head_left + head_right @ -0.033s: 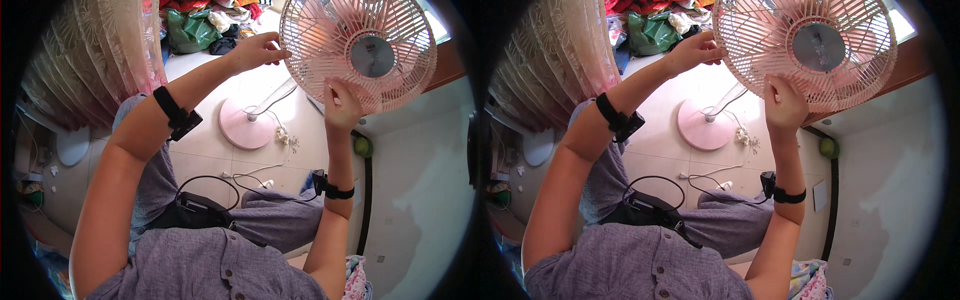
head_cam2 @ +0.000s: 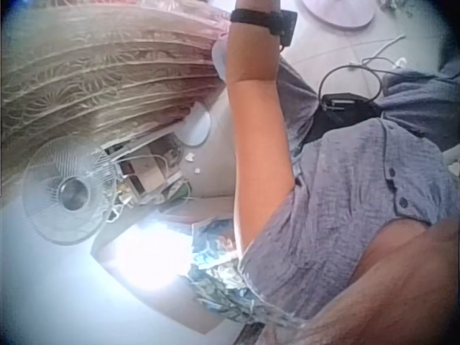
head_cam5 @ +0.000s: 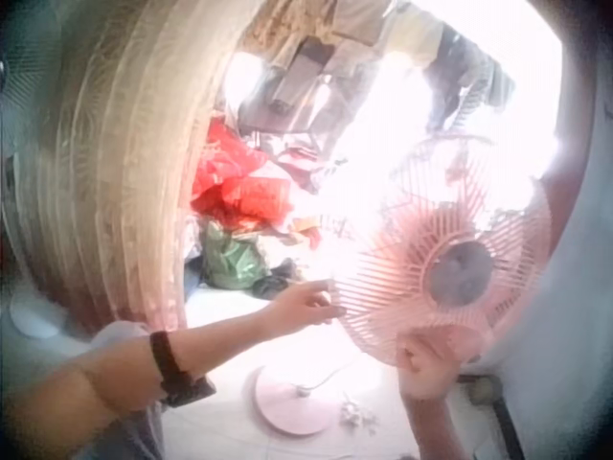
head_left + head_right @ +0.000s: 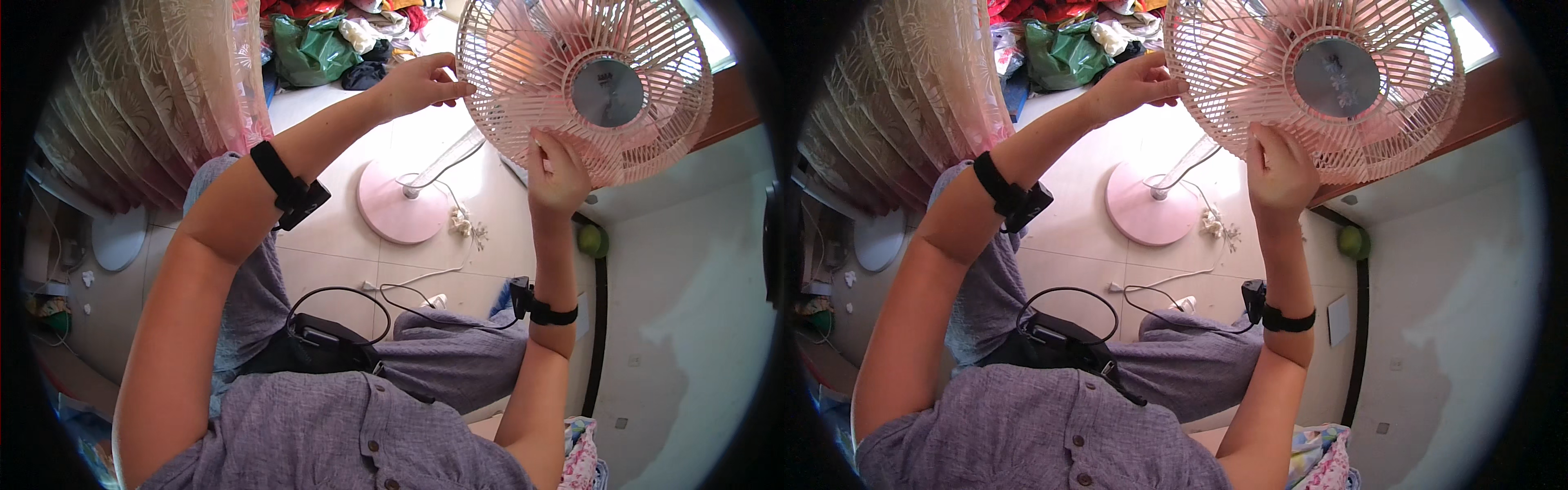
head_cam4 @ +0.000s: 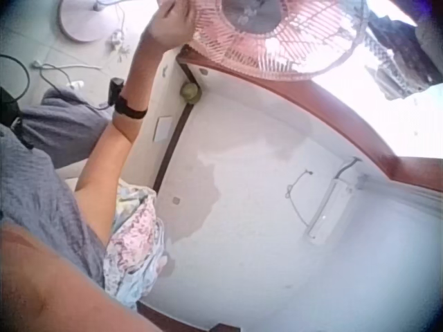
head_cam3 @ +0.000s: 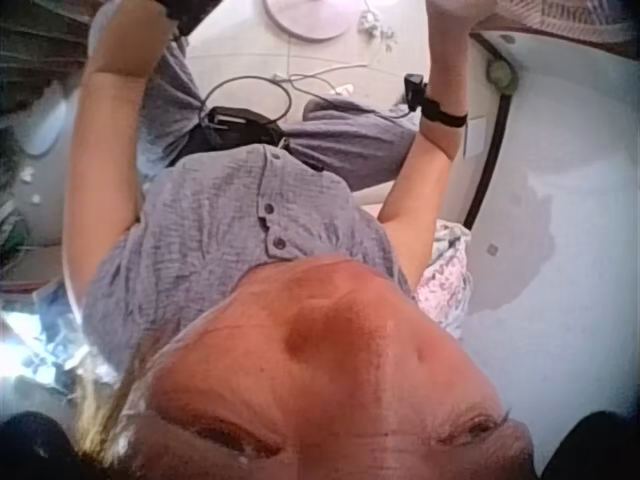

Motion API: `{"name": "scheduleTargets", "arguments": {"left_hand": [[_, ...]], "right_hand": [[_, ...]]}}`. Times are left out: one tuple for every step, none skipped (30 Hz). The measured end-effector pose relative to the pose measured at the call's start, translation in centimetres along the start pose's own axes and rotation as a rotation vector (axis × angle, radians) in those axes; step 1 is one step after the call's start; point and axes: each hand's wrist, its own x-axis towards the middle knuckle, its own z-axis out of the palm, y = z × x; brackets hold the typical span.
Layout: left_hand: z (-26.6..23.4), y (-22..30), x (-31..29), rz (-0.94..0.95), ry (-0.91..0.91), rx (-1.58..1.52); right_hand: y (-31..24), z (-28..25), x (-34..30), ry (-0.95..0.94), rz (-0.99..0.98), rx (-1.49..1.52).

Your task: The user is cleaning a fan with a wet wipe and tying strings onto the cage.

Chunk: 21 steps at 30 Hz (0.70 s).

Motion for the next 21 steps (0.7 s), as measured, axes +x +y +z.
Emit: {"name": "scheduleTargets", "arguments": {"left_hand": [[-0.1, 0.0, -0.1, 0.001, 0.001, 0.0], [-0.1, 0.0, -0.2, -0.004, 0.009, 0.018], [-0.2, 0.0, -0.1, -0.006, 0.014, 0.033], [-0.1, 0.0, -0.1, -0.002, 0.013, 0.032], [0.1, 0.0, -0.1, -0.005, 0.011, 0.013], [0.2, 0.0, -0.2, -0.011, 0.009, -0.005], [0.2, 0.0, -0.1, -0.012, 0.01, -0.006], [0.2, 0.1, 0.0, 0.003, 0.007, -0.01], [0.1, 0.0, 0.1, 0.018, 0.001, -0.015], [0.1, -0.1, 0.2, 0.016, -0.002, -0.016], [0.0, -0.3, 0.1, 0.009, 0.002, -0.001], [0.0, -0.3, 0.2, 0.004, 0.006, 0.013], [0.1, -0.3, 0.3, 0.005, 0.003, 0.012], [0.2, -0.4, 0.3, 0.009, 0.009, 0.011], [0.2, -0.4, 0.2, 0.014, 0.017, 0.012], [0.2, -0.5, 0.3, 0.016, 0.017, 0.013], [0.1, -0.5, 0.3, 0.011, 0.009, 0.012], [0.0, -0.4, 0.3, 0.008, 0.003, 0.014], [-0.1, -0.3, 0.2, 0.011, 0.004, 0.017], [-0.2, -0.3, 0.1, 0.014, 0.009, 0.013], [0.0, -0.2, 0.0, 0.018, 0.011, 0.005]], "right_hand": [[0.3, 0.1, -0.1, -0.001, -0.141, -0.13], [0.6, 0.3, -0.3, -0.001, -0.282, -0.26], [1.1, 0.4, -0.5, 0.0, -0.284, -0.264], [1.5, 0.6, -0.8, -0.003, -0.297, -0.302], [1.8, 0.6, -0.9, -0.005, -0.31, -0.34], [1.8, 0.6, -0.9, -0.006, -0.31, -0.339], [1.7, 0.6, -0.8, 0.001, -0.318, -0.345], [1.6, 0.5, -0.7, 0.008, -0.327, -0.352], [1.4, 0.6, -0.6, 0.006, -0.324, -0.353], [1.1, 0.7, -0.6, -0.031, -0.317, -0.329], [0.9, 0.8, -0.6, -0.067, -0.311, -0.305], [0.8, 0.9, -0.6, -0.067, -0.309, -0.308], [0.7, 1.0, -0.7, -0.083, -0.332, -0.327], [0.6, 1.1, -0.7, -0.099, -0.356, -0.346], [0.5, 1.3, -0.7, -0.097, -0.356, -0.347], [0.6, 1.5, -0.8, -0.104, -0.359, -0.289], [0.7, 1.7, -0.9, -0.111, -0.361, -0.231], [0.7, 1.7, -0.9, -0.107, -0.364, -0.23], [0.7, 1.8, -0.9, -0.093, -0.378, -0.25], [0.7, 1.8, -1.0, -0.078, -0.392, -0.27], [0.9, 1.5, -1.0, -0.078, -0.395, -0.273]]}}
